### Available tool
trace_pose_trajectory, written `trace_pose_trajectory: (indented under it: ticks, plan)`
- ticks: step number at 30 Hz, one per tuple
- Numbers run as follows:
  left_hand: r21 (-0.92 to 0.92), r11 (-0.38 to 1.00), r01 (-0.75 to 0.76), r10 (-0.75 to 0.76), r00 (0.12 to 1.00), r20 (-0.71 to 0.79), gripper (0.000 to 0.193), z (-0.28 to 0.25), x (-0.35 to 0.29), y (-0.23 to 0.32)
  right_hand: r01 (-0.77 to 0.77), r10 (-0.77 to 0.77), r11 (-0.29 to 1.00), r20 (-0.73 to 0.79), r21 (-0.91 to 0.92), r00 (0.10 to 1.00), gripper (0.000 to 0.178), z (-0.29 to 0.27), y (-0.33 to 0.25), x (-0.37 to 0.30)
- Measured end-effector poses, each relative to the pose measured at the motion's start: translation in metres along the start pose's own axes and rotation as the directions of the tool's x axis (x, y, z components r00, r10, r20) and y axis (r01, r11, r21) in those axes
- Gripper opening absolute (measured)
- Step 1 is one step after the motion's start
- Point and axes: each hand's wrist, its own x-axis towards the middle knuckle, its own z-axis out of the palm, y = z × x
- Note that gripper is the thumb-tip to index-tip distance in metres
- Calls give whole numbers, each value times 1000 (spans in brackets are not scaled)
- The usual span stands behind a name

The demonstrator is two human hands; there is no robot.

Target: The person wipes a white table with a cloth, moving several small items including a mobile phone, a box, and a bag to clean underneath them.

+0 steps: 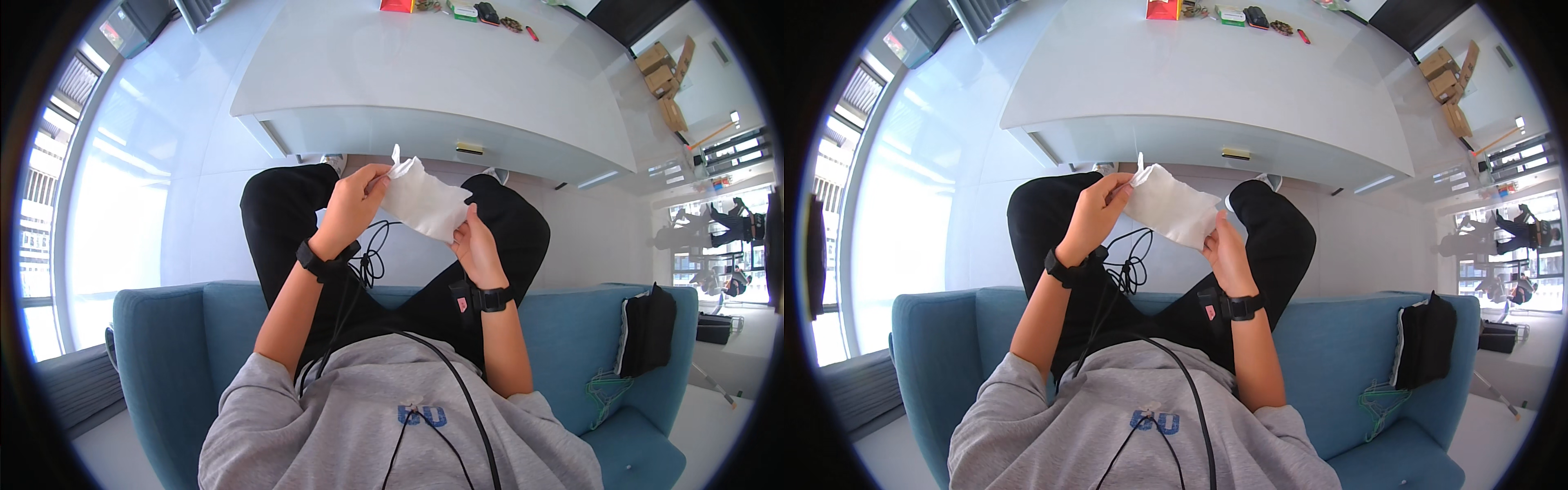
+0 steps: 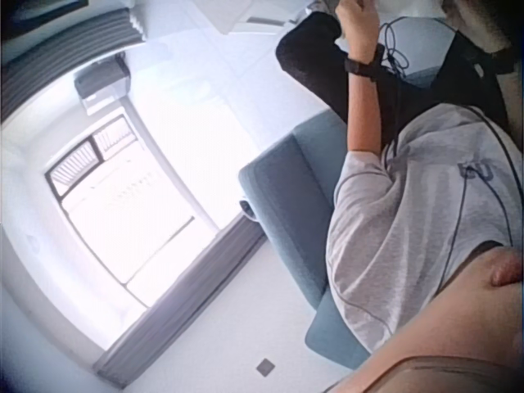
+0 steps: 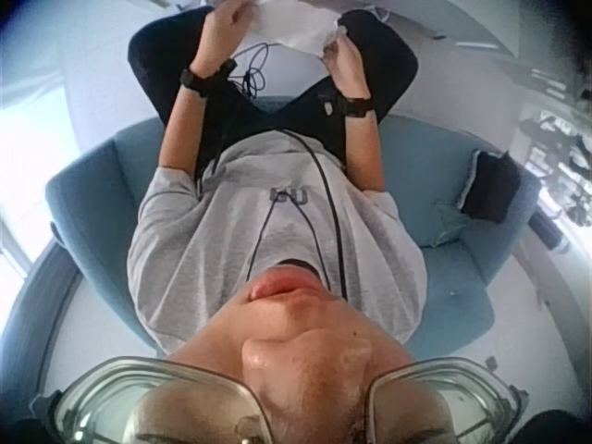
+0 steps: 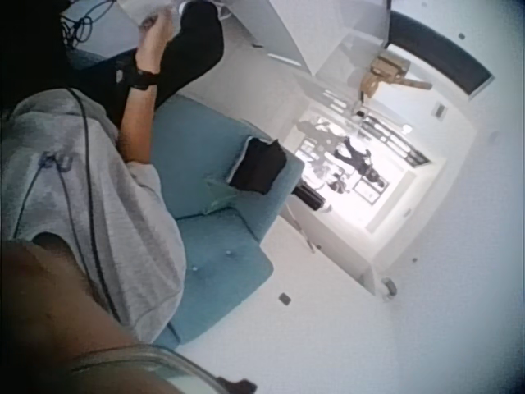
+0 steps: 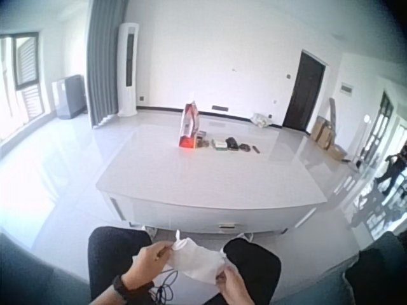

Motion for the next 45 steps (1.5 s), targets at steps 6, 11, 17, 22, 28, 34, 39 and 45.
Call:
trace_pose_trajectory:
  ticks: [6, 11, 17, 22, 28, 34, 39, 45]
  plan:
    - [27, 999, -27, 23, 991, 128, 22, -14, 12, 18, -141, 94, 940, -159, -311, 983, 63, 5, 9, 16]
    - [150, 982, -117, 60, 939, 339, 21, -21, 23, 38, 311, -226, 626, 216, -715, 950, 87, 32, -34, 29]
    - [83, 983, -166, 128, 930, 346, 19, -19, 31, 61, 373, 17, 554, 458, -744, 889, 64, 52, -79, 35]
    - [121, 992, -31, 8, 983, 184, 24, -24, 40, 43, 169, 121, 847, 492, -504, 862, 40, 48, -63, 24]
    - [361, 884, -297, 283, 955, 92, 33, -9, 34, 13, 163, 26, 887, 400, -431, 916, 31, 43, -49, 25]
    - [263, 862, -433, 341, 880, 331, 48, -4, 14, 15, 143, 14, 902, 359, -407, 933, 37, 40, -53, 25]
    - [157, 976, -154, 74, 902, 426, 39, -2, 15, 23, 181, -19, 863, 328, -472, 945, 38, 40, -51, 27]
    - [108, 990, -85, 36, 919, 393, 30, -2, 17, 16, 226, -144, 904, 240, -363, 960, 47, 48, -53, 24]
